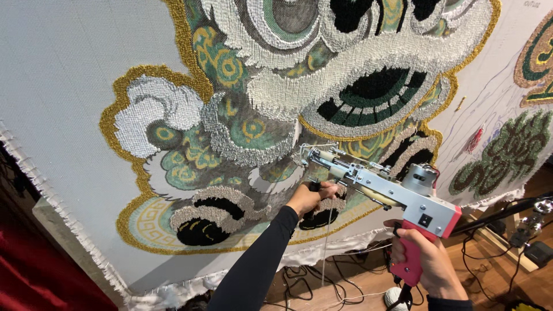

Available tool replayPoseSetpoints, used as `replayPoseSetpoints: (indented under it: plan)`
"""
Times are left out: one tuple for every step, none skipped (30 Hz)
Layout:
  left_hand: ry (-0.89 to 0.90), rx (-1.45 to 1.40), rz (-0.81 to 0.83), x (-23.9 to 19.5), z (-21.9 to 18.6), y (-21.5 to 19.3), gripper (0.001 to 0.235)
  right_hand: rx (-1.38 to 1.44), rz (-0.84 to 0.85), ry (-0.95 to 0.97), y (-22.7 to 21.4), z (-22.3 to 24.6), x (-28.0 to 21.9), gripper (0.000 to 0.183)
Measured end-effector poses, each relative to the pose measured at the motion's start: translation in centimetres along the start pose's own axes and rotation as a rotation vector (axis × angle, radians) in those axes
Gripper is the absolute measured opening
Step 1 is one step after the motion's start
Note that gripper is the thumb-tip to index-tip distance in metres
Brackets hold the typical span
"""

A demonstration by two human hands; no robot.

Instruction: The person uses a handheld tufting gun to apply yarn loops onto a stretched canvas featuring a pre-drawn skull design. They guide the tool along the outlines of the design, filling in sections with white yarn while holding the yarn spool with their other hand.

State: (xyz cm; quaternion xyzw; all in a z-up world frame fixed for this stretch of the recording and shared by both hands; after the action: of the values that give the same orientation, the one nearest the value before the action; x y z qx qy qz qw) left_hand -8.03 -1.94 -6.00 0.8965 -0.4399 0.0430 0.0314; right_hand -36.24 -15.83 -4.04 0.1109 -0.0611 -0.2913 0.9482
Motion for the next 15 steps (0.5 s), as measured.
replayPoseSetpoints:
  plan:
    - [-0.003, -0.01, -0.01, 0.0, 0.4, -0.1, 0.039, -0.017, -0.006, -0.003, 0.2, 0.1, -0.2, 0.035]
    - [-0.004, -0.018, -0.021, 0.0, 0.8, -0.1, 0.039, -0.034, -0.011, -0.007, 0.4, 0.2, -0.3, 0.035]
    - [-0.005, -0.027, -0.031, 0.1, 1.2, -0.2, 0.039, -0.039, -0.007, -0.004, 0.7, 0.4, -0.4, 0.036]
    - [-0.01, -0.011, -0.047, 0.3, 1.6, -0.4, 0.038, -0.044, -0.002, -0.001, 0.9, 0.6, -0.6, 0.036]
    - [-0.014, 0.005, -0.062, 0.5, 1.9, -0.6, 0.037, -0.048, 0.002, 0.002, 1.1, 0.7, -0.6, 0.036]
    - [-0.019, 0.021, -0.078, 0.7, 2.3, -0.7, 0.035, -0.032, 0.008, 0.008, 1.3, 0.7, -0.6, 0.036]
    - [-0.006, 0.017, -0.078, 0.9, 2.6, -0.8, 0.034, -0.016, 0.015, 0.015, 1.3, 0.7, -0.6, 0.036]
    - [0.006, 0.012, -0.077, 1.1, 2.7, -1.0, 0.032, -0.001, 0.021, 0.023, 1.5, 0.6, -0.6, 0.037]
    - [0.017, 0.006, -0.077, 1.2, 2.8, -1.1, 0.03, 0.001, 0.02, 0.017, 1.7, 0.6, -0.6, 0.036]
    - [0.014, 0.015, -0.076, 1.3, 2.9, -1.3, 0.028, 0.003, 0.021, 0.009, 1.9, 0.6, -0.4, 0.036]
    - [0.01, 0.024, -0.075, 1.4, 2.9, -1.5, 0.026, 0.005, 0.022, 0.002, 2.0, 0.6, -0.2, 0.036]
    - [0.007, 0.032, -0.074, 1.4, 3.0, -1.6, 0.024, 0.009, 0.024, 0.009, 2.2, 0.5, -0.1, 0.036]
    - [0.007, 0.034, -0.074, 1.5, 3.1, -1.7, 0.023, 0.013, 0.026, 0.016, 2.3, 0.4, 0.0, 0.036]
    - [0.007, 0.035, -0.075, 1.7, 3.1, -1.8, 0.023, 0.017, 0.028, 0.024, 2.5, 0.4, 0.1, 0.036]
    - [0.007, 0.036, -0.075, 1.8, 3.2, -2.0, 0.022, 0.014, 0.022, 0.031, 2.6, 0.4, 0.3, 0.036]
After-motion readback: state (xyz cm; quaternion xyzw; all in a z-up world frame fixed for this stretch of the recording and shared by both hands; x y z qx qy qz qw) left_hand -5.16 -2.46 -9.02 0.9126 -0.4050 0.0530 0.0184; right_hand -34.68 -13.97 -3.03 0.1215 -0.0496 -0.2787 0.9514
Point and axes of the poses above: each hand's wrist, its own x-axis towards the middle knuckle, its own y-axis out of the palm, z = x × y, the point moved 2 cm from there along x, towards the middle knuckle, and after that the axes turned 3 degrees about -x, right-handed, at the moved point
